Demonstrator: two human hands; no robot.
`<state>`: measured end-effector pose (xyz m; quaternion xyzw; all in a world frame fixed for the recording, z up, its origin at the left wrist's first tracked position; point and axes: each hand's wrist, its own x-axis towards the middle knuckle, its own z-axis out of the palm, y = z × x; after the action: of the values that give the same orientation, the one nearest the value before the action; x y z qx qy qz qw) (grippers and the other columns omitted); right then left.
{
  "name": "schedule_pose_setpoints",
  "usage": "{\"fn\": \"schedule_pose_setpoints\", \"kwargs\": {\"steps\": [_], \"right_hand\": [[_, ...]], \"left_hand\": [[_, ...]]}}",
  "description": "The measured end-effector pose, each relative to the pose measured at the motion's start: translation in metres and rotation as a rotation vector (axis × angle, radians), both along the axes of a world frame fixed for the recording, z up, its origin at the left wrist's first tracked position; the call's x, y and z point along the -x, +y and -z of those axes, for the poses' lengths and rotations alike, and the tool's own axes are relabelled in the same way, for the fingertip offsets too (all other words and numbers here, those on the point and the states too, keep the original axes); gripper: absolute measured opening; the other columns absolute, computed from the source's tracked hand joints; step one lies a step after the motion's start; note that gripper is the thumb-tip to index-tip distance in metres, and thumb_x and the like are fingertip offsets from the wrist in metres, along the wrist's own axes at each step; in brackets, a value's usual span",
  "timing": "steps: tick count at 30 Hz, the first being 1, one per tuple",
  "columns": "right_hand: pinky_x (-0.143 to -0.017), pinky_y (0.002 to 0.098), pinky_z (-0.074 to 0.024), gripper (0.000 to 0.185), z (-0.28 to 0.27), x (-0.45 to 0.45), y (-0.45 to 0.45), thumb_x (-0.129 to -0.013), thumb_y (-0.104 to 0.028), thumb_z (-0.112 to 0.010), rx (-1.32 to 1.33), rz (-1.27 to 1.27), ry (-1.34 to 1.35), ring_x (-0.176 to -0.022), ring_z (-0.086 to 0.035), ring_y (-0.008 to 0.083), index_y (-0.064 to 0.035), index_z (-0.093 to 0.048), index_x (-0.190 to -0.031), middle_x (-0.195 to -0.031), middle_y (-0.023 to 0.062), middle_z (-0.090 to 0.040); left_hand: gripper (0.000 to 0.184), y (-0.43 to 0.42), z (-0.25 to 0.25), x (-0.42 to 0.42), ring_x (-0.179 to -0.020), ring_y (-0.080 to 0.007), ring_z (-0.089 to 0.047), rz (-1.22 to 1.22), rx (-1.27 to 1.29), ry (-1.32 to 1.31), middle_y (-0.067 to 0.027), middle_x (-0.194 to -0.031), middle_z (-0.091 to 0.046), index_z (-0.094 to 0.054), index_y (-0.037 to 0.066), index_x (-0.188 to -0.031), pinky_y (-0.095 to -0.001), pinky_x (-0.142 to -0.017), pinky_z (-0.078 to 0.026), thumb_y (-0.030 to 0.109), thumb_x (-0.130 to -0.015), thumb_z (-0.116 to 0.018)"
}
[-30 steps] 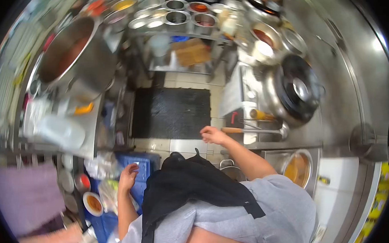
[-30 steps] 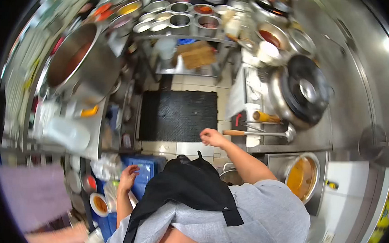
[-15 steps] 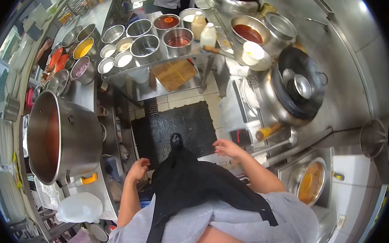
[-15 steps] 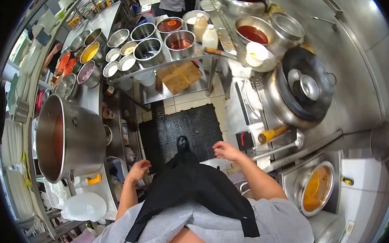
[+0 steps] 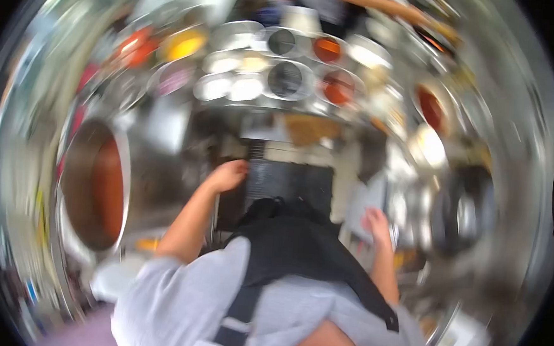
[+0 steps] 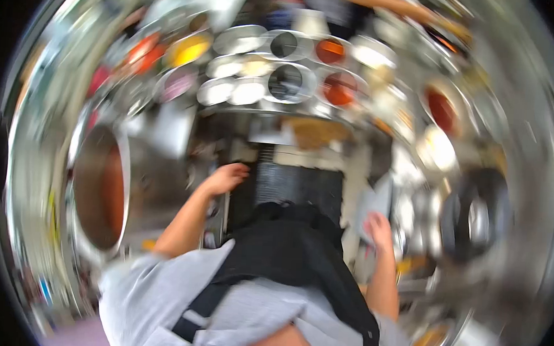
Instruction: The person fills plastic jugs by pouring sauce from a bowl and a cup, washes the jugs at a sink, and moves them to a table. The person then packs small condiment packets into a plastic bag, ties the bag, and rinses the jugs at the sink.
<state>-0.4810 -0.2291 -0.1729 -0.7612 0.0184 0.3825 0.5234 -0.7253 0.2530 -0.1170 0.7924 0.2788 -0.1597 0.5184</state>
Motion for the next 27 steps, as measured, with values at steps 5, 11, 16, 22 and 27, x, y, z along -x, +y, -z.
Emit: {"fn": "schedule_pose_setpoints", "kwargs": {"steps": [5, 11, 16, 22, 27], "right_hand": [[-0.060, 0.0290, -0.0516, 0.021, 0.039, -0.035, 0.035, -0.098, -0.021, -0.056, -0.037, -0.256, 0.169, -0.072, -0.064, 0.0154, -0.0062, -0.058, -0.112, -0.084, 0.0065, -0.064], [-0.057, 0.0290, -0.0501, 0.017, 0.085, -0.095, 0.139, -0.098, -0.016, -0.056, -0.067, -1.095, -0.009, -0.069, -0.062, 0.0153, -0.0049, -0.058, -0.110, -0.082, 0.0052, -0.061], [-0.045, 0.0240, -0.0415, 0.012, 0.111, -0.129, 0.252, -0.098, -0.017, -0.054, 0.044, -0.964, 0.213, -0.059, -0.059, 0.0120, -0.0075, -0.059, -0.104, -0.075, 0.0020, -0.060], [-0.049, 0.0239, -0.0431, 0.018, 0.073, -0.053, 0.350, -0.098, -0.017, -0.055, 0.081, -1.096, 0.097, -0.062, -0.059, 0.0111, -0.0052, -0.059, -0.111, -0.080, 0.0028, -0.061], [-0.051, 0.0246, -0.0435, 0.019, 0.073, 0.009, 0.358, -0.097, -0.016, -0.055, 0.182, -1.312, 0.094, -0.065, -0.060, 0.0115, -0.0051, -0.060, -0.112, -0.083, 0.0037, -0.063]], "left_hand": [[0.040, -0.014, 0.026, 0.004, -0.105, -0.0303, -0.065, -0.009, -0.235, 0.006, -0.0171, -0.111, -0.068, -0.059, -0.001, -0.117, -0.0404, -0.090, -0.051, 0.009, -0.078, -0.057], [0.040, -0.080, -0.002, 0.124, -0.105, -0.0285, -0.065, -0.564, -0.242, 0.089, -0.0141, -0.110, -0.069, -0.060, 0.004, -0.119, -0.0383, -0.091, -0.051, 0.013, -0.080, -0.057], [0.030, -0.143, -0.037, 0.266, -0.095, -0.0290, -0.066, -1.520, -0.622, 0.290, -0.0175, -0.103, -0.068, -0.064, 0.001, -0.109, -0.0397, -0.086, -0.051, 0.019, -0.085, -0.059], [0.043, -0.136, -0.095, 0.443, -0.083, -0.0242, -0.059, -2.095, -1.642, 0.244, -0.0139, -0.095, -0.062, -0.053, -0.003, -0.109, -0.0383, -0.081, -0.048, 0.014, -0.077, -0.076], [0.042, -0.118, -0.099, 0.523, -0.088, -0.0240, -0.065, -2.016, -0.785, -0.144, -0.0159, -0.098, -0.067, -0.056, -0.005, -0.111, -0.0340, -0.077, -0.051, 0.011, -0.077, -0.075]]}}
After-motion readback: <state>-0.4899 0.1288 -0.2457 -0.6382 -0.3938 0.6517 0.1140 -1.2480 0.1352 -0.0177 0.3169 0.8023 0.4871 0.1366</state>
